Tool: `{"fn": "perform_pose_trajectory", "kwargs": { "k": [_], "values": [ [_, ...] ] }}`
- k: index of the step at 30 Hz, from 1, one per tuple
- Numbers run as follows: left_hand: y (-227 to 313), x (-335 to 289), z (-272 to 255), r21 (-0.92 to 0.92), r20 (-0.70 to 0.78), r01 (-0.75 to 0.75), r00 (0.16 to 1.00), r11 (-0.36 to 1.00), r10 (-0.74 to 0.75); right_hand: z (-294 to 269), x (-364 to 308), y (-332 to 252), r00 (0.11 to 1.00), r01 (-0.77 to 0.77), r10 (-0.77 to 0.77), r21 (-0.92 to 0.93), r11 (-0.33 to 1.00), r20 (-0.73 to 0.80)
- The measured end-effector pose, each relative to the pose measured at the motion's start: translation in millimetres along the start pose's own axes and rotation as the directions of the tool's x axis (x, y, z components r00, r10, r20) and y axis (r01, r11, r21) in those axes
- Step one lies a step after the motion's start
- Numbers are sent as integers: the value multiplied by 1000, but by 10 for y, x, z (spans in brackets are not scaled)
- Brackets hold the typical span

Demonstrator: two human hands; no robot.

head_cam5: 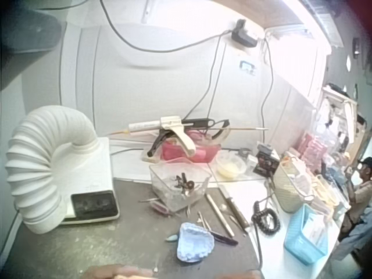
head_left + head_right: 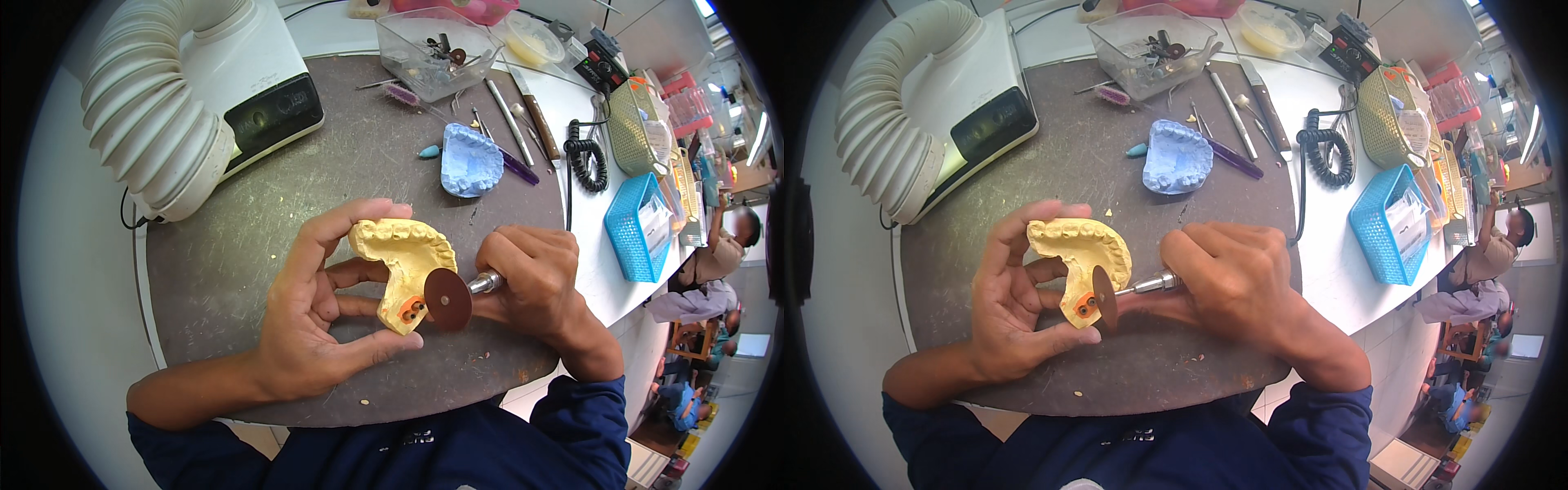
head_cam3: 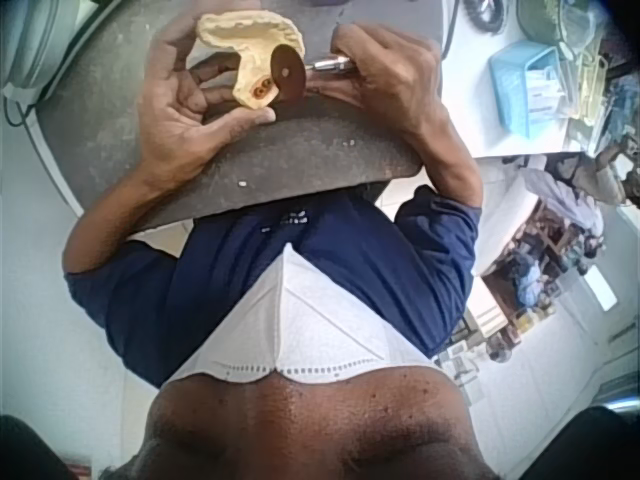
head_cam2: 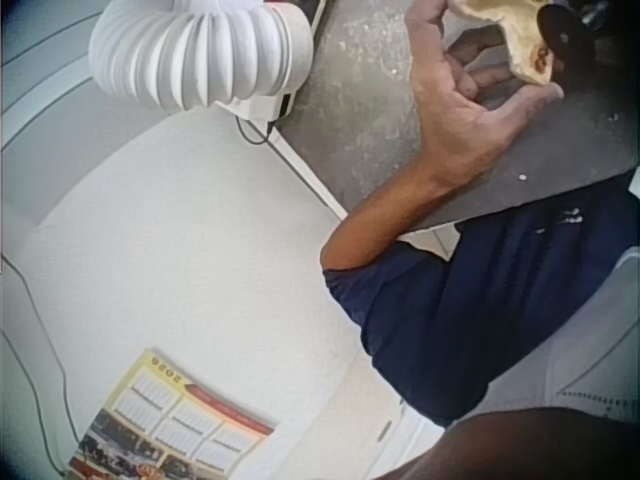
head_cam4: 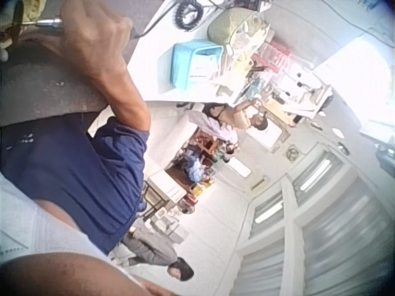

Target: The person uses a rotary grinding tool with a disc attachment to smooth the surface of a yellow dental cast. They hold the cast in their left hand and the tool in their right, generating sparks as they work on the inner contours. The person briefly sets the tool down to inspect the fit of the yellow cast against a blue counterpart before resuming the grinding process.

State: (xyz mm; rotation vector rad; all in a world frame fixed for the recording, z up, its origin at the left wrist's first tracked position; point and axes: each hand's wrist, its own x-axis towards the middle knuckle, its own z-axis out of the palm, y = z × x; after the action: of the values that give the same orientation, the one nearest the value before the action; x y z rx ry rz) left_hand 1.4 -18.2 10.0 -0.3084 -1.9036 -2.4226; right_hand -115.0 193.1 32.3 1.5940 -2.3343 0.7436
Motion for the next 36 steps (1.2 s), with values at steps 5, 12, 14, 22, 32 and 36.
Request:
{"fn": "perform_pose_trajectory", "kwargs": {
  "k": [5, 12, 14, 22, 32, 36],
  "values": [
    [-18, 0, -7, 3, -3, -14, 1000, 1000, 14, -33, 12, -8, 999, -2, 4, -42, 999, 45],
    [-9, 8, -9, 7, 10, -18, 1000, 1000, 18, 1, -2, 3, 1000, 0, 0, -10, 1000, 4],
    [-9, 10, -7, 2, 9, -15, 1000, 1000, 15, 2, -1, 0, 1000, 4, -4, -10, 1000, 4],
    [38, 10, 3, 12, 17, 18, 1000, 1000, -19, -2, -21, 1, 1000, 6, -5, -32, 999, 25],
    [45, 10, 8, -53, -2, 81, 997, 995, -82, -36, 9, -7, 999, 34, -33, -42, 999, 30],
    [43, 21, 33, -151, -35, 135, 989, 979, -142, -43, 13, -5, 1000, 8, -8, -37, 999, 15]
  ]
}}
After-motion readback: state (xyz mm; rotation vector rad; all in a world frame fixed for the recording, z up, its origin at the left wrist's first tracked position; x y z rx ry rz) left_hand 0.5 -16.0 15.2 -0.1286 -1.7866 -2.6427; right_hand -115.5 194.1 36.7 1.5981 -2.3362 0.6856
